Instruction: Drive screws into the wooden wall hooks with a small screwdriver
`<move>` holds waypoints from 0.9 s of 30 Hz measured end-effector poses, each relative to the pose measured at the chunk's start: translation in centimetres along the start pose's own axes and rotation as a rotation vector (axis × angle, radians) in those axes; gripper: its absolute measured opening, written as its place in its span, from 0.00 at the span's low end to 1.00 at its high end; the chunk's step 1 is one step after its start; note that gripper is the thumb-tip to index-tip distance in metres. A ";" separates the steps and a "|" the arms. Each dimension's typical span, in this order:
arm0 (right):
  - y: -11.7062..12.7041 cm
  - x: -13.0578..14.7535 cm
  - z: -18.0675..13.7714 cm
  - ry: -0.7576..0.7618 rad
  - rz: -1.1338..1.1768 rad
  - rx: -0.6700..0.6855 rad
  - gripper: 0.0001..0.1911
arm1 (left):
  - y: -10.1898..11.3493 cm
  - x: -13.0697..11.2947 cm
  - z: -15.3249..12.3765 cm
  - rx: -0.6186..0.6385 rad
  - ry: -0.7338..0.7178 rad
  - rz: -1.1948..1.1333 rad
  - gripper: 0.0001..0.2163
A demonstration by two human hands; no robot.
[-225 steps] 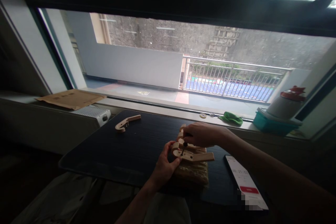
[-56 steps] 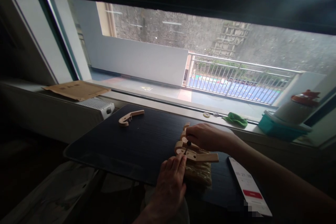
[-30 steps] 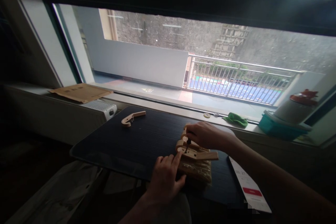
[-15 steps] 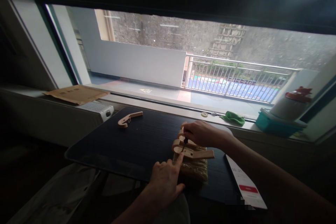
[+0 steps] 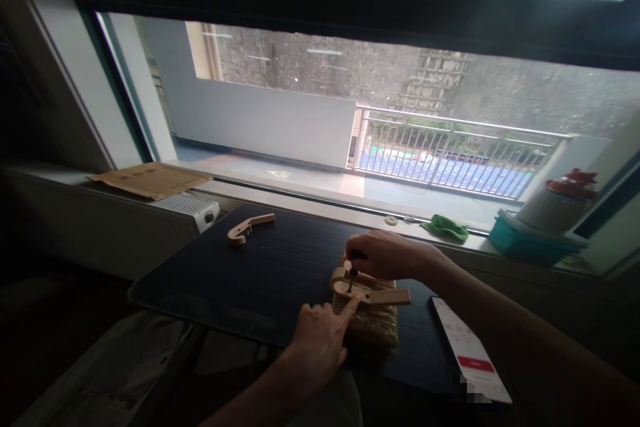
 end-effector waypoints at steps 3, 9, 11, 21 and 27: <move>-0.2 0.2 -0.1 0.000 0.025 -0.027 0.11 | -0.8 0.9 -0.8 -0.014 0.050 -0.081 0.33; -0.4 -0.3 0.0 -0.057 0.004 -0.067 0.14 | -0.8 1.6 -0.5 -0.054 0.092 -0.138 0.31; -0.3 -0.2 0.1 -0.033 -0.011 -0.037 0.13 | -0.7 1.6 -0.3 -0.067 0.087 -0.160 0.30; -0.6 -0.2 -0.2 0.002 -0.060 -0.092 0.16 | -1.6 1.7 0.0 -0.041 0.078 -0.164 0.29; -0.2 -0.3 -0.1 -0.017 -0.040 -0.042 0.16 | -1.3 1.7 0.1 -0.038 0.071 -0.164 0.29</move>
Point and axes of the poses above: each hand's wrist, its own z-axis towards the middle knuckle, its own y-axis out of the back of the hand, x = y × z, the point moved 8 cm from there along z, towards the middle knuckle, and after that the axes turned 12 degrees about -x, right-handed, at the moved point
